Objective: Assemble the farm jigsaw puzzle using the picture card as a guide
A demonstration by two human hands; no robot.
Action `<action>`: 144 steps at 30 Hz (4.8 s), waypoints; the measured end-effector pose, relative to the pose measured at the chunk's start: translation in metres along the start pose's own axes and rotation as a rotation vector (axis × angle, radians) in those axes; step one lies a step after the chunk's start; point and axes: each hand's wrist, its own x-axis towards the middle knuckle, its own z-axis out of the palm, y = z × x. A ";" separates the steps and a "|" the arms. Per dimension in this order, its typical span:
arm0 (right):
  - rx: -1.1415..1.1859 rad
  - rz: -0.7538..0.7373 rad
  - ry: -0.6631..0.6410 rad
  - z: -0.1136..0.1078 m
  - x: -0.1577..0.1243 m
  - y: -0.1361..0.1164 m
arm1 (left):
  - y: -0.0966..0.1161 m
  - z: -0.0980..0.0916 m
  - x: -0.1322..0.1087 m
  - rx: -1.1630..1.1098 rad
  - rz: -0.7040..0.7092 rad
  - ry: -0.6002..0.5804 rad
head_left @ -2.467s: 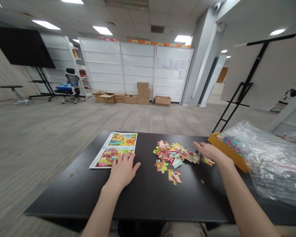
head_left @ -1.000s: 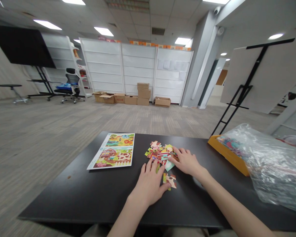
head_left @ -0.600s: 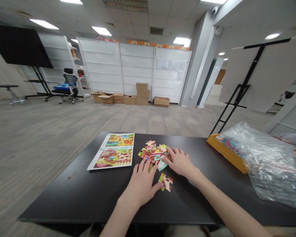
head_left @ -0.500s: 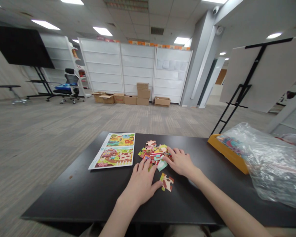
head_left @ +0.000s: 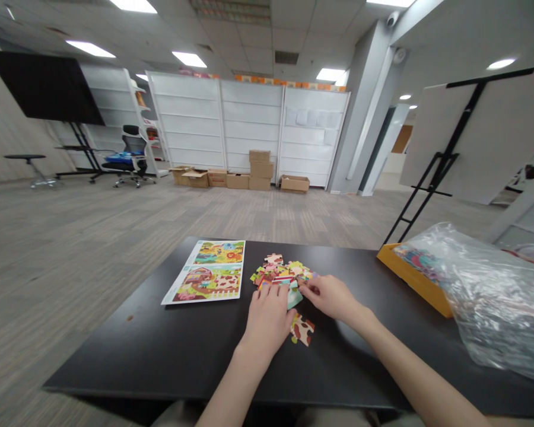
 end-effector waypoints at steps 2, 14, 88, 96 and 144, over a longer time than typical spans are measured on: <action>0.011 -0.042 -0.020 0.003 -0.001 0.000 | 0.003 0.001 0.001 0.009 -0.015 -0.001; 0.570 -0.101 -0.217 0.010 0.009 0.022 | -0.004 0.001 0.000 -0.100 -0.032 -0.039; 0.042 -0.064 0.346 0.042 0.065 0.144 | -0.006 -0.001 -0.003 -0.092 0.190 0.016; 0.125 -0.185 0.283 0.043 0.110 0.129 | -0.004 0.001 0.002 -0.082 0.157 0.051; 0.571 -0.141 0.212 0.016 0.102 0.102 | -0.011 -0.006 0.025 -0.139 0.086 0.026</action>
